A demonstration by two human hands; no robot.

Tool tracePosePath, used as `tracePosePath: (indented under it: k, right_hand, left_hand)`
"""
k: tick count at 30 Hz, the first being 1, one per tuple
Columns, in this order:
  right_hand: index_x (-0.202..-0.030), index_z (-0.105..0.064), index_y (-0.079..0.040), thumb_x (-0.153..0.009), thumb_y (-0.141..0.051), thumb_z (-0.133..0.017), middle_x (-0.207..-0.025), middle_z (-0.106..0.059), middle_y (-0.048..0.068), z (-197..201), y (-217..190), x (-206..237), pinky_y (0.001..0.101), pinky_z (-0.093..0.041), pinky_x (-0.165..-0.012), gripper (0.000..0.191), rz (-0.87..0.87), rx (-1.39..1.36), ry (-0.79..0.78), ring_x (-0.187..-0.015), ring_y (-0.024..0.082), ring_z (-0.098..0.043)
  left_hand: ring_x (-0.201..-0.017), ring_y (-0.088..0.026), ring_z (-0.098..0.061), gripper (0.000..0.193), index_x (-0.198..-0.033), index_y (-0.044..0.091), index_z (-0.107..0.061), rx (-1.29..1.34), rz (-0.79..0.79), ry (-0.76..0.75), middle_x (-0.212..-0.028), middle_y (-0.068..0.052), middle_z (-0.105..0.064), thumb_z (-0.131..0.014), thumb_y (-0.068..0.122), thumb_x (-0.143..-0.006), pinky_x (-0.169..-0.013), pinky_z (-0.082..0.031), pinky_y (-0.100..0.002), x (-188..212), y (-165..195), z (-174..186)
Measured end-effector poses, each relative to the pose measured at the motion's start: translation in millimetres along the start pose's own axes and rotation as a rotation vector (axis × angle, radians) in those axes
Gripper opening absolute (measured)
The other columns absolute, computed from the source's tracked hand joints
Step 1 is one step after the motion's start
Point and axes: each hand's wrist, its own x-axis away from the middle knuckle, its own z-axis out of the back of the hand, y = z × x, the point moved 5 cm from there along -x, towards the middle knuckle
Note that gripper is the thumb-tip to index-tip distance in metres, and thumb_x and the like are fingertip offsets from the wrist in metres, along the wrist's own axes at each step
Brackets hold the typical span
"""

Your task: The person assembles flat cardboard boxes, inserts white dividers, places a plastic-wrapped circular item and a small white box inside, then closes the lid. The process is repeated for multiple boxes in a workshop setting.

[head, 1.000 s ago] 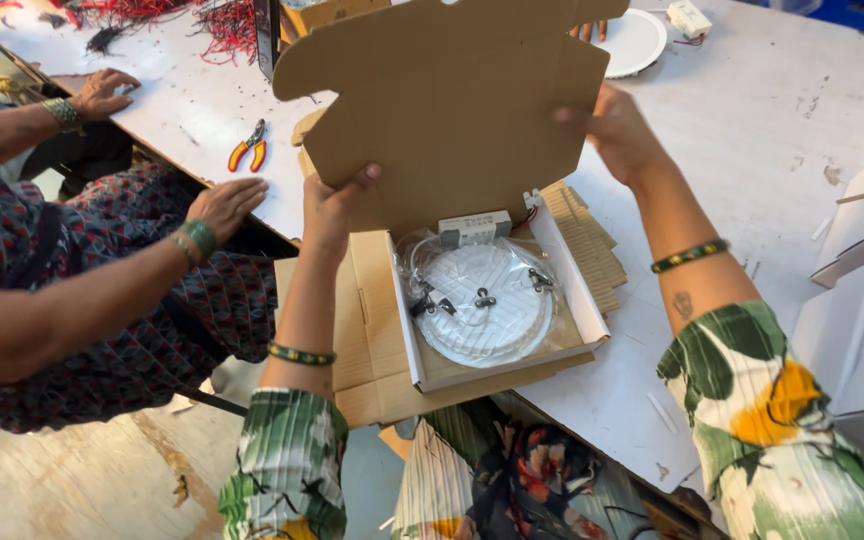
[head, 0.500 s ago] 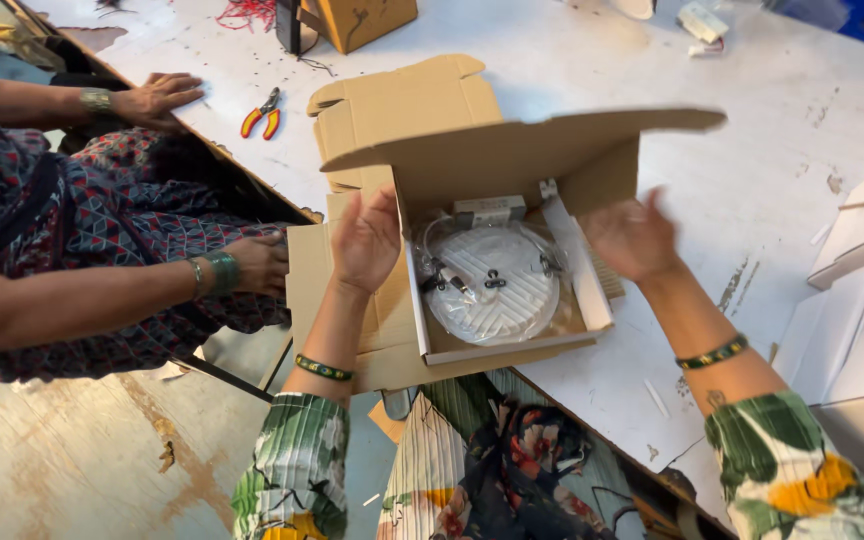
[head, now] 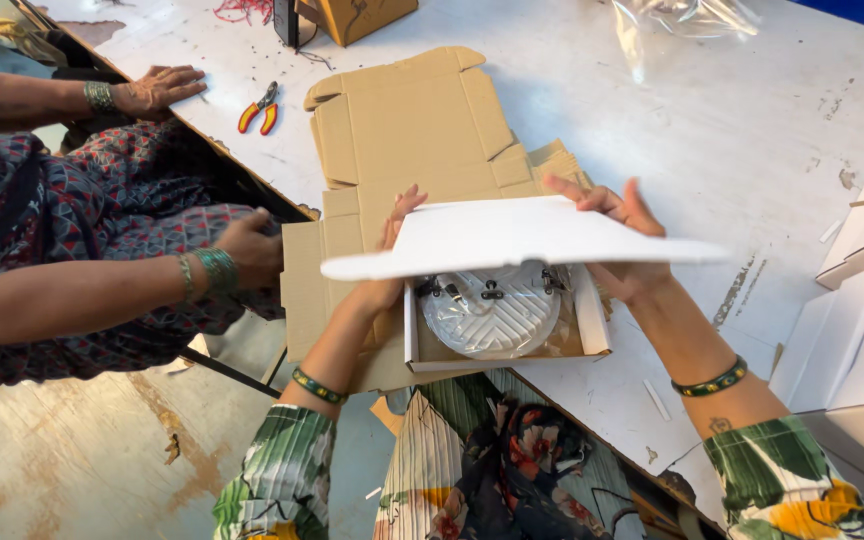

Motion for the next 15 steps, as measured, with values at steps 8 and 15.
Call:
tracePosePath:
  k: [8,15]
  right_hand:
    - [-0.101,-0.067,-0.005,-0.100,-0.033,-0.063,-0.162,-0.051,0.014,-5.3,-10.7,28.5,0.0461,-0.018,-0.126,0.029,-0.008,0.909,-0.122,-0.164,0.029,-0.012]
    - [-0.141,-0.060,-0.014,-0.089,-0.046,-0.067,-0.171,-0.031,0.006,-15.7,-22.1,77.1,0.0494,-0.020,-0.126,0.062,-0.170,0.899,-0.151,-0.161,0.031,-0.016]
  left_hand:
    - [-0.161,-0.033,0.000,0.065,-0.154,0.011,-0.043,0.109,0.153,-0.318,-0.174,-0.015,-0.003,-0.048,0.049,-0.101,-0.126,-0.010,-0.051,13.8,33.1,31.2]
    - [-0.159,-0.037,0.004,0.086,-0.159,0.003,-0.031,-0.290,0.149,-0.432,-0.170,-0.023,0.000,-0.060,0.055,-0.097,-0.126,-0.010,-0.055,39.4,70.5,7.2]
